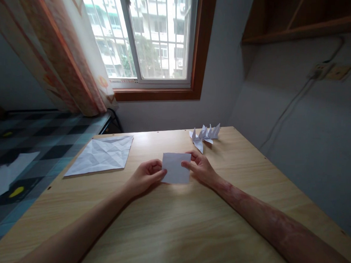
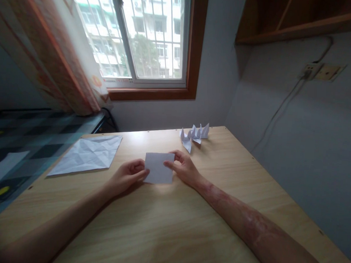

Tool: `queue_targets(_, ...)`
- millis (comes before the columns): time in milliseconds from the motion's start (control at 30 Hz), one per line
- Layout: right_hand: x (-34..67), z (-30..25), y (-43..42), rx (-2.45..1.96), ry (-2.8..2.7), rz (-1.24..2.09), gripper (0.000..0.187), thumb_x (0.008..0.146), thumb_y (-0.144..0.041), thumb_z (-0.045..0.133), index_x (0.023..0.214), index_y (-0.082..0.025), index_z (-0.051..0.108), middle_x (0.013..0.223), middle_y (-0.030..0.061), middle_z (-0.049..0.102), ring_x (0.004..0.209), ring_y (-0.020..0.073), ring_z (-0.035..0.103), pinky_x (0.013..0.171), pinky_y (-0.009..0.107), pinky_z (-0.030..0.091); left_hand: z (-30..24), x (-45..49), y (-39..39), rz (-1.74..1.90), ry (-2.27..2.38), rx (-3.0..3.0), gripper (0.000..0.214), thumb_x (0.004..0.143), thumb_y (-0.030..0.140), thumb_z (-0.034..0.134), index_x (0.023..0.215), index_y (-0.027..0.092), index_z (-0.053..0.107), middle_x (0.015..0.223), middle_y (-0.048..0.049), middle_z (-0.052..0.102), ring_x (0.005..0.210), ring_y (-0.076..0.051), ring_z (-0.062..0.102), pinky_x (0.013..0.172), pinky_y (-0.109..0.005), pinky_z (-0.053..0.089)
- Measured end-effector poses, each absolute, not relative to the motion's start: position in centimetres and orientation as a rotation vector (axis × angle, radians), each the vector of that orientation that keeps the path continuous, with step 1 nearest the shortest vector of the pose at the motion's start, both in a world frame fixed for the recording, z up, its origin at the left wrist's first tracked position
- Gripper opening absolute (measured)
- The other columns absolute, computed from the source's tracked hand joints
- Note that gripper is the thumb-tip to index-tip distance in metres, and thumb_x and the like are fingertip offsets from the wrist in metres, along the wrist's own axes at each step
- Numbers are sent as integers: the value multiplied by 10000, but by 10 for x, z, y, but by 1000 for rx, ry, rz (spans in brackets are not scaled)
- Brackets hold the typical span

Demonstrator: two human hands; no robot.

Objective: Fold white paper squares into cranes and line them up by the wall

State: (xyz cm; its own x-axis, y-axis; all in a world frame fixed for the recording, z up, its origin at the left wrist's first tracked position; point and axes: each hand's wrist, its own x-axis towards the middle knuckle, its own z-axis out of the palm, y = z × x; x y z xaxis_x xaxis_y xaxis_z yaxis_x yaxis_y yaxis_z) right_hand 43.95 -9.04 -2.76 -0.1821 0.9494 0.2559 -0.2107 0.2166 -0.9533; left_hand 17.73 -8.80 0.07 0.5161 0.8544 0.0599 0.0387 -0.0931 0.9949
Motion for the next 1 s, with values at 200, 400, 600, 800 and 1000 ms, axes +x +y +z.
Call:
queue_targets(200,435,-28,-91,-740,-1331,1451,453,855,-512,900,1158,-193,794,1128,72,837,1002,255,795,1014,426,617,2,178,-88,836,843,1610,351,921,493,817,1017,162,750,896,-58,795,803,-205,730,702,-280,566)
queue_targets(400,438,-29,-90,-914,-1520,1271,356,931,-479,785,1145,-198,828,1081,69,844,1005,290,784,875,392,625,1,178,-88,827,869,1844,358,983,484,757,1183,187,745,1133,-96,804,1057,-264,757,934,-379,625)
queue_targets(600,441,-28,-92,-1130,-1775,829,369,945,-316,769,1296,-204,796,1034,52,823,887,214,724,829,331,558,-2,176,-86,1035,1002,2293,333,965,349,766,1274,243,700,1385,-122,723,1297,-294,684,1104,-473,579)
queue_targets(800,442,-32,-90,-1221,-1824,585,513,849,-268,881,1335,-209,728,1015,38,776,869,203,674,831,337,535,7,184,-99,580,801,2739,361,1074,223,519,1370,261,722,1389,-117,749,1231,-296,706,1102,-484,569)
queue_targets(1000,440,-30,-94,-1225,-1833,501,477,839,-185,849,1298,-222,722,1061,50,777,929,229,700,889,374,559,3,182,-99,554,985,2824,460,1052,267,563,1498,256,674,1379,-142,700,1216,-328,658,1121,-543,553)
